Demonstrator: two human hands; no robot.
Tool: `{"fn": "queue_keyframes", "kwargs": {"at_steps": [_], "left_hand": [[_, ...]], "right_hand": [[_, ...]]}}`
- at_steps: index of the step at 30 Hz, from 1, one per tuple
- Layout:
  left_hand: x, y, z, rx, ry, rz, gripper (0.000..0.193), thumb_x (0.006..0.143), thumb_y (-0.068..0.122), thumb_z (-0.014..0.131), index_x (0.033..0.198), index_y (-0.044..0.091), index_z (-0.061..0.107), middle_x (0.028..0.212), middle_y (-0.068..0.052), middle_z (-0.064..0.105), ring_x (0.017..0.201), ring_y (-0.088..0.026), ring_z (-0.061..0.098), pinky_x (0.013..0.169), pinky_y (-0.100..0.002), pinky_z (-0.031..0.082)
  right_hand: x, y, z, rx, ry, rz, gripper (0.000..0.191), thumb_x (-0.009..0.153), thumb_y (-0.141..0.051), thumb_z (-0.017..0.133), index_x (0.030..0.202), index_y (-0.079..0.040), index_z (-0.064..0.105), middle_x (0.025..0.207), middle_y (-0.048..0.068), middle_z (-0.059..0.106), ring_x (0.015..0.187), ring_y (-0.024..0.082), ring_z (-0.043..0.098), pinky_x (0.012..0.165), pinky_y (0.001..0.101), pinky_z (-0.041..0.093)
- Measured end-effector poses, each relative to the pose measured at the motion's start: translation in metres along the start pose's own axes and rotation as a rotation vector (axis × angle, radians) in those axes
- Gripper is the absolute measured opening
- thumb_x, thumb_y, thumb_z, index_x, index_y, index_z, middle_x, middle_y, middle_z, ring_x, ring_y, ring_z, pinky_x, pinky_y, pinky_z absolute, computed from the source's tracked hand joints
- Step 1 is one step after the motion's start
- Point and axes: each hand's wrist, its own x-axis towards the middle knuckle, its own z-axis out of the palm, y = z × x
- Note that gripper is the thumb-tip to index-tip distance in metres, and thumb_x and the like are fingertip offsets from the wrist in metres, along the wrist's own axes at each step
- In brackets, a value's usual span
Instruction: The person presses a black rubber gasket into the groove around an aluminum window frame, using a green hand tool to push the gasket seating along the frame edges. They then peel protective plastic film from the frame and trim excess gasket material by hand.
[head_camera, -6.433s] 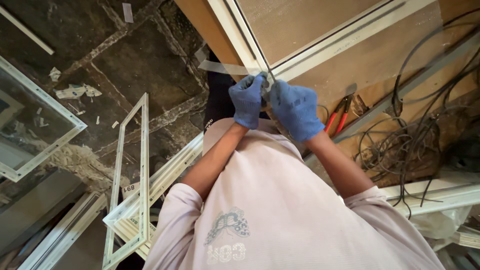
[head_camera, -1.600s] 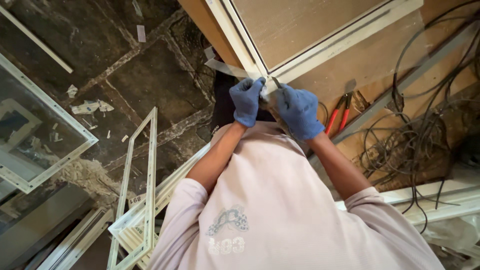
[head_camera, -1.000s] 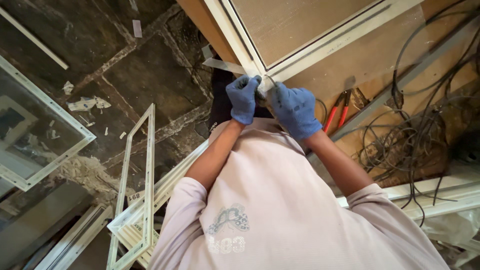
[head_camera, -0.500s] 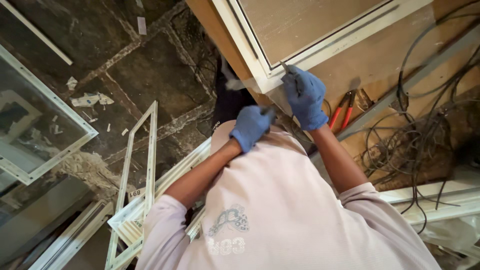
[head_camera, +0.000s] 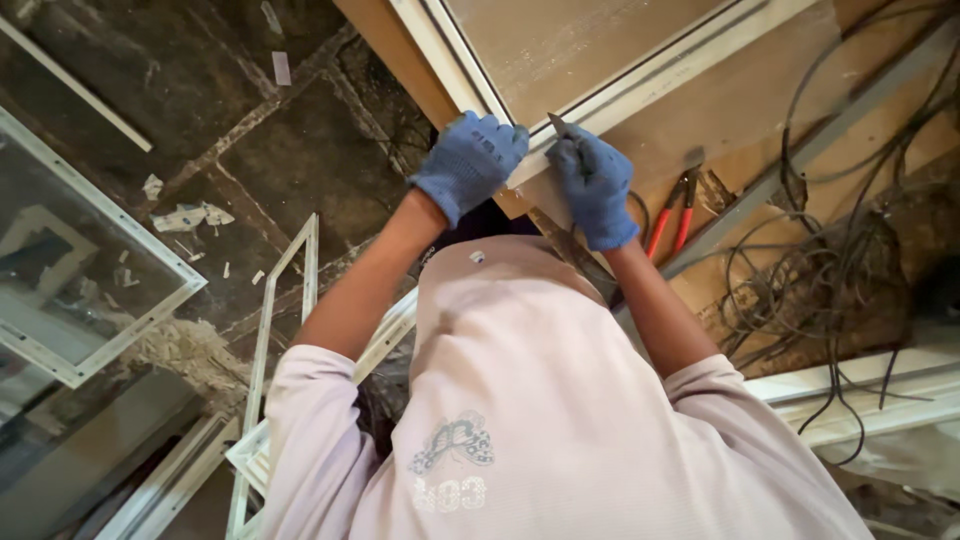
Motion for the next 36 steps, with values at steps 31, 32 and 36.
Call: {"fn": "queue_keyframes", "kwargs": {"at_steps": [31, 32, 36], "left_hand": [[-0.001, 0.078, -0.071, -1.043, -0.301, -0.336, 0.024, 0.095, 0.03, 0.068, 0.092, 0.01, 0.08, 0.079, -0.006, 0.072, 0.074, -0.021, 0.065, 0.07, -0.038, 0.05], [-0.012, 0.077, -0.073, -1.356, -0.502, -0.385, 0.027, 0.097, 0.028, 0.067, 0.095, 0.005, 0.081, 0.076, -0.008, 0.072, 0.069, -0.019, 0.063, 0.065, -0.034, 0.05], [-0.036, 0.059, -0.057, -1.641, 0.125, -0.582, 0.028, 0.105, 0.022, 0.062, 0.116, 0.002, 0.08, 0.089, -0.003, 0.077, 0.074, -0.006, 0.063, 0.065, -0.023, 0.053]], "right_hand": [[0.054, 0.004, -0.032, 0.749, 0.114, 0.541, 0.02, 0.105, -0.018, 0.059, 0.107, 0.0, 0.067, 0.077, 0.004, 0.068, 0.062, 0.01, 0.062, 0.056, 0.0251, 0.049], [0.063, 0.004, -0.04, 0.757, 0.08, 0.535, 0.02, 0.104, -0.018, 0.059, 0.107, -0.001, 0.067, 0.077, 0.004, 0.069, 0.063, 0.01, 0.063, 0.056, 0.0254, 0.05], [0.131, 0.016, -0.072, 0.279, 0.118, 0.212, 0.02, 0.107, -0.015, 0.065, 0.111, 0.002, 0.075, 0.093, 0.006, 0.074, 0.079, 0.012, 0.067, 0.072, 0.0259, 0.055]]}}
